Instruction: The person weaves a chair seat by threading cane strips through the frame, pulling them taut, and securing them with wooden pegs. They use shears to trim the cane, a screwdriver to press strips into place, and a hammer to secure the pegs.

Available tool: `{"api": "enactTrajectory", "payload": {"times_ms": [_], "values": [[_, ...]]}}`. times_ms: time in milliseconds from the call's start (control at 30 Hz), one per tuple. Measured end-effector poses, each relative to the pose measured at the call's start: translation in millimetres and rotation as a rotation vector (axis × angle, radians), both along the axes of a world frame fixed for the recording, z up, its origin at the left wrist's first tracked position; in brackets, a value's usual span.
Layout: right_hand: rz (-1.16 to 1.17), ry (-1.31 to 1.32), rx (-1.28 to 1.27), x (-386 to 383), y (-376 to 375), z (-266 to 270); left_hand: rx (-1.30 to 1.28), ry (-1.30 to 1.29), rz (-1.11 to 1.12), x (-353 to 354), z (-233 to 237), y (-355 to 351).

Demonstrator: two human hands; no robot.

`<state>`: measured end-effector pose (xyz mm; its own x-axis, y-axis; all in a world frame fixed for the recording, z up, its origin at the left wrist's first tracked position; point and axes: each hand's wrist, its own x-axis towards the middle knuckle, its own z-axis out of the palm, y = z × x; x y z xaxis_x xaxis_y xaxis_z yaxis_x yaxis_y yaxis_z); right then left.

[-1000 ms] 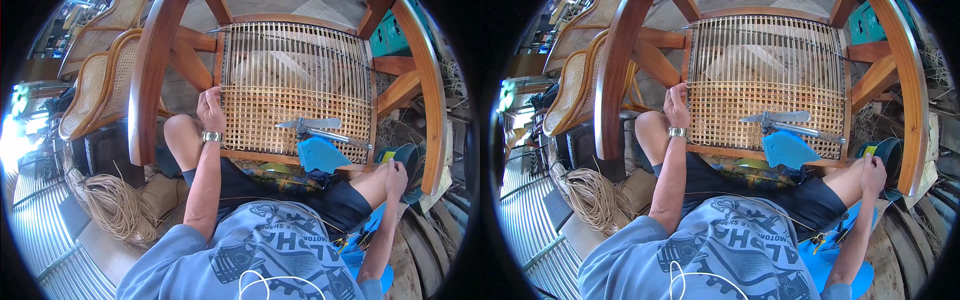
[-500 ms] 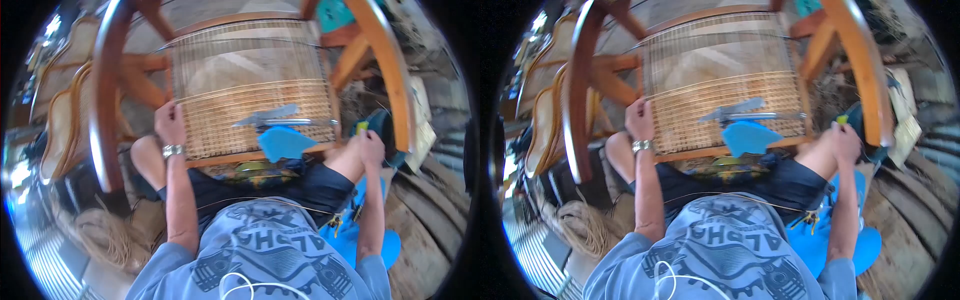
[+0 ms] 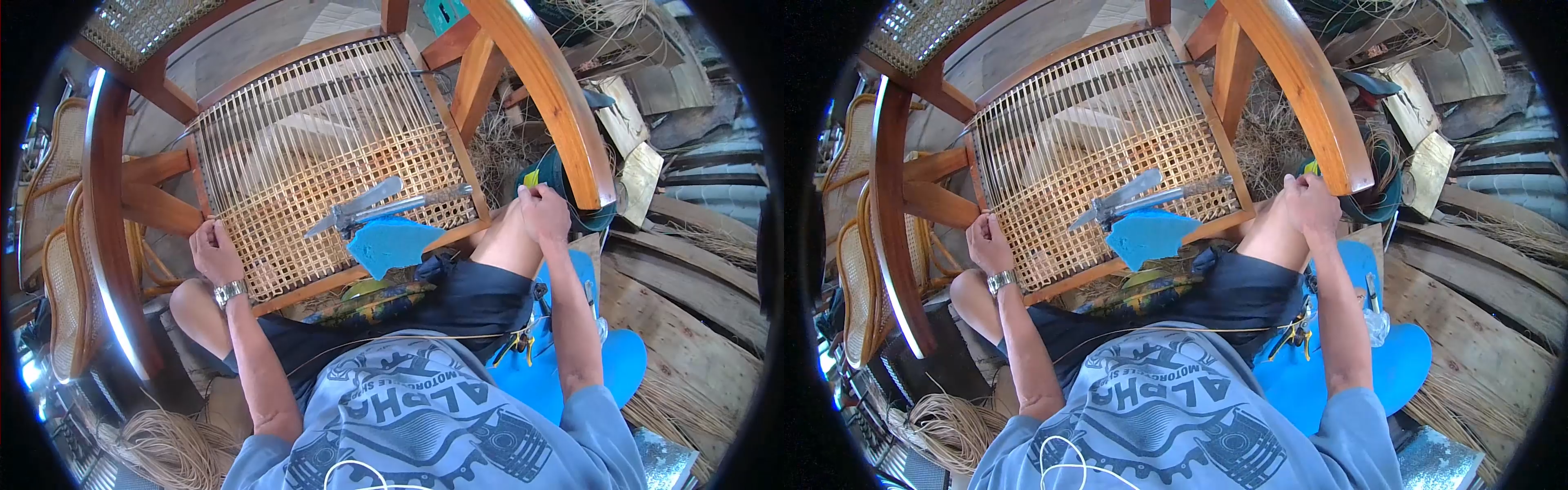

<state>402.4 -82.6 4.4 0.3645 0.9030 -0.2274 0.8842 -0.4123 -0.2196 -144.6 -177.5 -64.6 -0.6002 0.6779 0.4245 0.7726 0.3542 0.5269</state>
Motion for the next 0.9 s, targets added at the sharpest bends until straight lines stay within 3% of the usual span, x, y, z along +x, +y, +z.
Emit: {"api": "enactTrajectory", "payload": {"times_ms": [267, 433, 500, 700, 900], "values": [[-0.023, -0.013, 0.034, -4, 0, -5, -0.066, 0.053, -0.042, 3, 10, -6], [0.067, 0.063, 0.072, 7, 1, -13, -0.075, -0.28, -0.139, -31, 11, -19], [0.077, 0.018, 0.077, 8, 3, -11, -0.067, -0.569, -0.194, -37, 9, -17], [0.09, 0.001, 0.075, 4, 2, -8, -0.193, -0.448, -0.131, -22, 32, -9], [0.076, -0.008, 0.059, 3, 2, -7, -0.121, -0.411, -0.057, -9, 28, -10]]}}
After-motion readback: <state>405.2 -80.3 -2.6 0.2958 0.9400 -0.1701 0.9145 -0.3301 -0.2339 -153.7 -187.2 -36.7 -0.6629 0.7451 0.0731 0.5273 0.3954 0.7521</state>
